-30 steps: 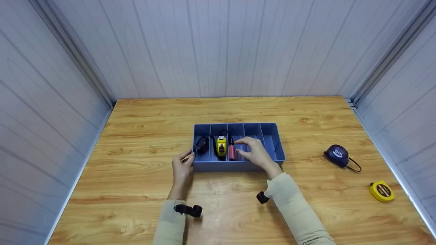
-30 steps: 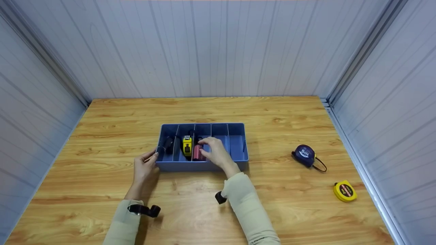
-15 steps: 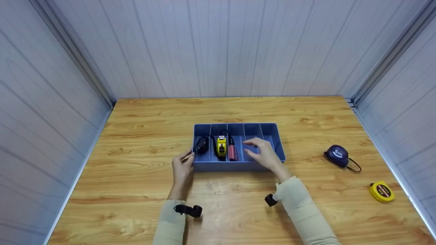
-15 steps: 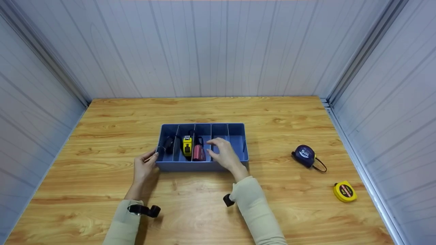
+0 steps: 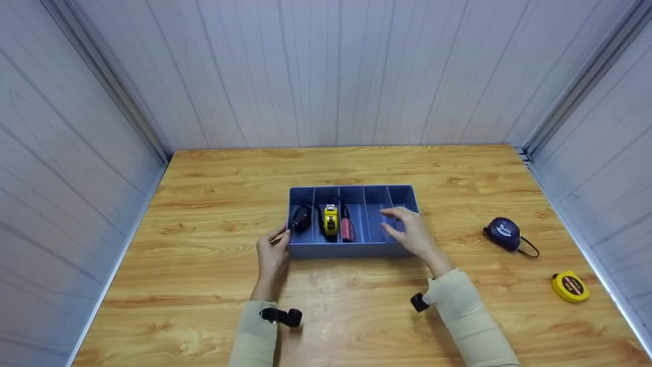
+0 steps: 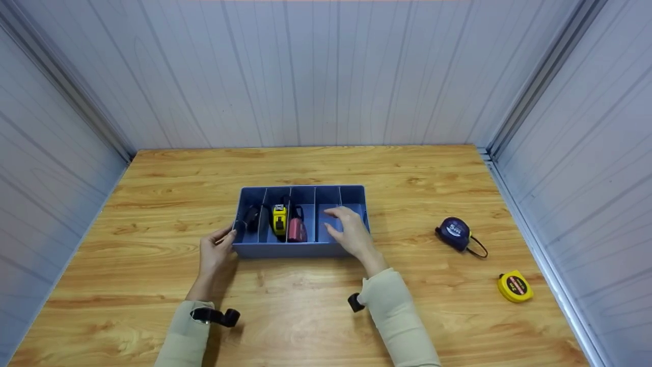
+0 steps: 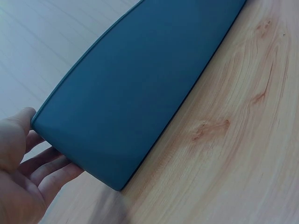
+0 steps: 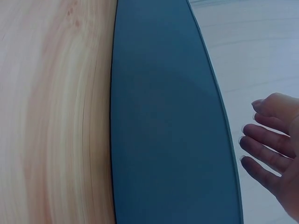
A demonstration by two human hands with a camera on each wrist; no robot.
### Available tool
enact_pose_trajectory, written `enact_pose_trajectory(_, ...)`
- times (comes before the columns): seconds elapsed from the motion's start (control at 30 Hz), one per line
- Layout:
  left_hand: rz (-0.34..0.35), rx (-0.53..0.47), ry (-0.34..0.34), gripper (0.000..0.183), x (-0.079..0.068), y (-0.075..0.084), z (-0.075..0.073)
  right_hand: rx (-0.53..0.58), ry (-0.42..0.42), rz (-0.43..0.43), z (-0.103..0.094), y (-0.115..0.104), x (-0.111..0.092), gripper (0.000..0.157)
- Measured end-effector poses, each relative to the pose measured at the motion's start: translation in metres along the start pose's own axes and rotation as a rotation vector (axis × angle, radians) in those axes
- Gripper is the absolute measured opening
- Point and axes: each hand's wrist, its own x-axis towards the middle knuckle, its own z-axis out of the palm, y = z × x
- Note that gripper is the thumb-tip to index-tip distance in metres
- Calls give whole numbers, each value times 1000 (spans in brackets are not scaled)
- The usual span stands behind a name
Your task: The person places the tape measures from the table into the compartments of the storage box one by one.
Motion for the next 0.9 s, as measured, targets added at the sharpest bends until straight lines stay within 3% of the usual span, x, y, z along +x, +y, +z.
enact_pose_trajectory(0.5,12,-1,-21,27,-2,1,-2,-78,4,108,-27,13,-11,28)
enact_pose_trajectory(0.9,-17,1,-19,29,-1,1,-1,-138,46,118,-49,26,-13,32)
